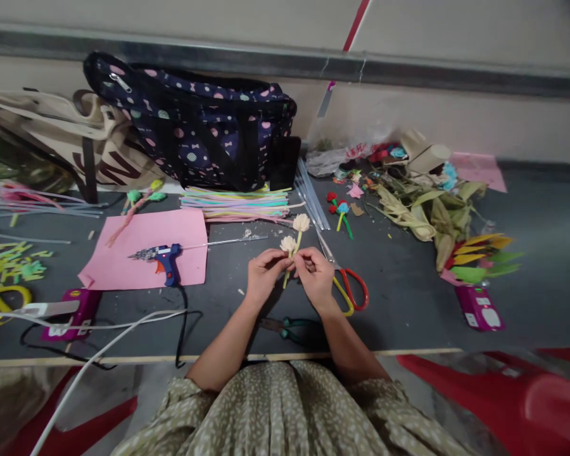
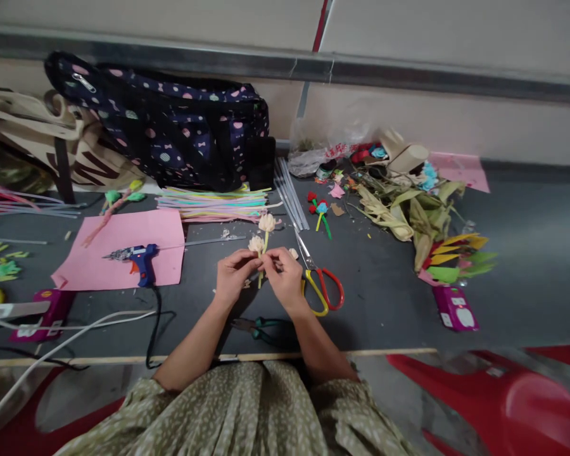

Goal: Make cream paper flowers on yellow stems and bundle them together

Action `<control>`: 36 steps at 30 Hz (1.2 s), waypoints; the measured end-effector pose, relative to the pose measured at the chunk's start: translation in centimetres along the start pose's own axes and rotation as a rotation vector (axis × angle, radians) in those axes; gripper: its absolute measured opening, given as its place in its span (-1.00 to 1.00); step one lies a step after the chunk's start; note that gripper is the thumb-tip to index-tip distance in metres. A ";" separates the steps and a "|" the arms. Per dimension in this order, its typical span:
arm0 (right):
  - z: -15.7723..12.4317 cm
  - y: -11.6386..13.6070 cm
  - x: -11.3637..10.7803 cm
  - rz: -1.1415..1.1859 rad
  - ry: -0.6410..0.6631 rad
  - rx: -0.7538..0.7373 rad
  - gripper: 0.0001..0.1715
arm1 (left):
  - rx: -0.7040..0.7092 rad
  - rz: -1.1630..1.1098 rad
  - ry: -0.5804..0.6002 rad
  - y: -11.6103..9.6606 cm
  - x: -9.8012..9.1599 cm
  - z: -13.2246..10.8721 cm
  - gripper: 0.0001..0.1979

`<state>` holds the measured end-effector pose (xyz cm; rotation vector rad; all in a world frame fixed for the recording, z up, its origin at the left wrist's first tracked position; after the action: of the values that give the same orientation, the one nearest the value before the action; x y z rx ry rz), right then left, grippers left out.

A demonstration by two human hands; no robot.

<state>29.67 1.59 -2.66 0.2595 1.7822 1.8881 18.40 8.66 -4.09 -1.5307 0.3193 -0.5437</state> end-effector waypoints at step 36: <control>-0.6 4.3 -0.4 -0.246 -0.055 -0.229 -0.81 | 0.073 -0.054 0.104 -5.1 0.4 1.3 -0.80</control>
<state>28.70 0.89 1.48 0.0084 1.4715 1.8649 18.71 9.80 1.06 -1.4470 0.3355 -0.6721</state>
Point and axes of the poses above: each hand's wrist, its own z-axis towards the middle knuckle, its own x-axis out of the palm, y = z × x, the point moved 2 cm from there along z, towards the middle knuckle, and after that the axes turned 6 degrees about y, right-handed, at the moved point
